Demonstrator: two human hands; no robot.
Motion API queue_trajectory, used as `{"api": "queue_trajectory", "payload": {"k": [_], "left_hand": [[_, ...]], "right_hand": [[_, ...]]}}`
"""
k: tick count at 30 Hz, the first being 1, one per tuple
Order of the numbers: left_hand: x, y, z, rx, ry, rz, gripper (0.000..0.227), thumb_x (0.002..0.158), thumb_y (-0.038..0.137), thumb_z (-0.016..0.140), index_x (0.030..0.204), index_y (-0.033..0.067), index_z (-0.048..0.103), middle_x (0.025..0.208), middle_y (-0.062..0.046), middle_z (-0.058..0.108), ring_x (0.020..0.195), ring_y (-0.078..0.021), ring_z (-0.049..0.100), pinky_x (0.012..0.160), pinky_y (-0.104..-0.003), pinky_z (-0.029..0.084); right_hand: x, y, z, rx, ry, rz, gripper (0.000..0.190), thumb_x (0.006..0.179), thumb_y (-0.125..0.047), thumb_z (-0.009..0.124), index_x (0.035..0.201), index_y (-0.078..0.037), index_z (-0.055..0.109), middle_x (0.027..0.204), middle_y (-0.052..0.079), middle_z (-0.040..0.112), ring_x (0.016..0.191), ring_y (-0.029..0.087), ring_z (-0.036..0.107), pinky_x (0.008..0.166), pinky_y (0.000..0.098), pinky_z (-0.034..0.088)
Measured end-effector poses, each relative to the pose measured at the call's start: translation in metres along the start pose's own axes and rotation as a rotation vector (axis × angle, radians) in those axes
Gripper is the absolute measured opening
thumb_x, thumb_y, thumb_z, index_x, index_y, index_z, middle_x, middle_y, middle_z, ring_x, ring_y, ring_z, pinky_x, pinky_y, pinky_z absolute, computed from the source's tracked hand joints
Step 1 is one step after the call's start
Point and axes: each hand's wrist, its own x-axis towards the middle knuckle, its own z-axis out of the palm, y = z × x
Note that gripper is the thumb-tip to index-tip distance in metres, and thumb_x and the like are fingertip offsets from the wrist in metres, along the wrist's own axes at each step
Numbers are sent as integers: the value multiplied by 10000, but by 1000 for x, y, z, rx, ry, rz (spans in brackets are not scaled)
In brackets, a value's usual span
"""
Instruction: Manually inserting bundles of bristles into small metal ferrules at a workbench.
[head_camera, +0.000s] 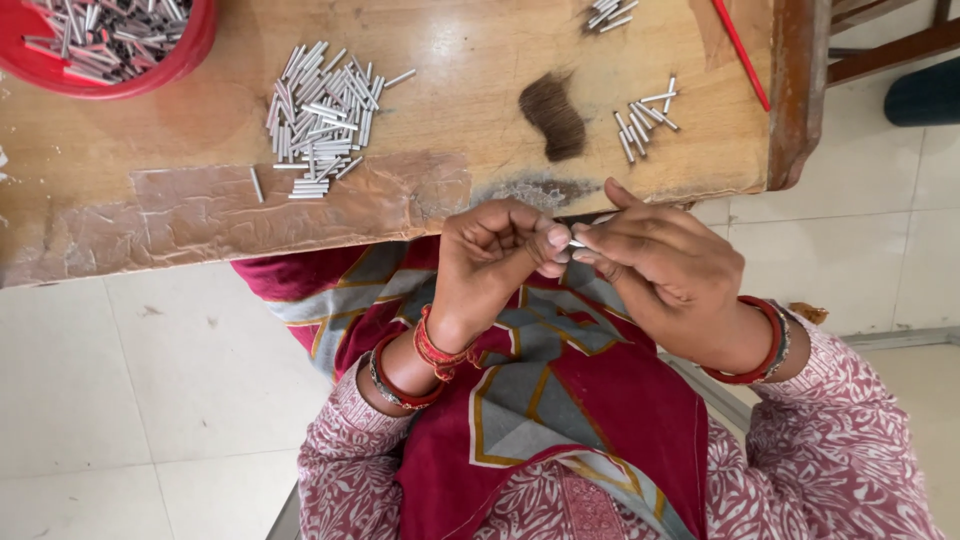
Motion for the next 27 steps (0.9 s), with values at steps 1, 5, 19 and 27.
{"api": "queue_trajectory", "payload": {"k": [1, 5, 19, 27], "left_hand": [[-2, -3, 1, 0, -13, -2, 63, 999, -4, 722, 1017, -57, 692, 915, -86, 728, 789, -100, 692, 715, -234, 601], [-1, -13, -2, 91, 39, 42, 69, 987, -7, 733, 1008, -58, 691, 900, -87, 736, 778, -100, 688, 705, -229, 595], [-1, 42, -24, 487, 293, 307, 217, 995, -17, 720, 1200, -55, 660, 1099, -103, 754, 996, -113, 722, 909, -246, 603], [-26, 62, -68, 662, 604, 518, 173, 1046, 4, 727, 1197, -54, 668, 1113, -136, 761, 980, -137, 713, 891, -241, 575]], "right_hand": [[-1, 1, 2, -9, 9, 2, 253, 895, 102, 757, 1128, 6, 732, 1040, 116, 742, 992, 221, 722, 1176, 514, 553], [-1, 3, 4, -93, 13, -66, 295, 870, 124, 730, 1139, 3, 733, 997, 102, 740, 956, 235, 720, 1158, 516, 557], [24, 61, -26, -335, 35, 58, 164, 1030, -32, 766, 1187, -73, 742, 1095, 103, 741, 1007, 258, 667, 1215, 466, 538], [84, 71, -12, -348, -378, -259, 849, 807, -277, 816, 1489, 47, 429, 1475, 237, 514, 1378, 403, 478, 1213, 543, 349]]}}
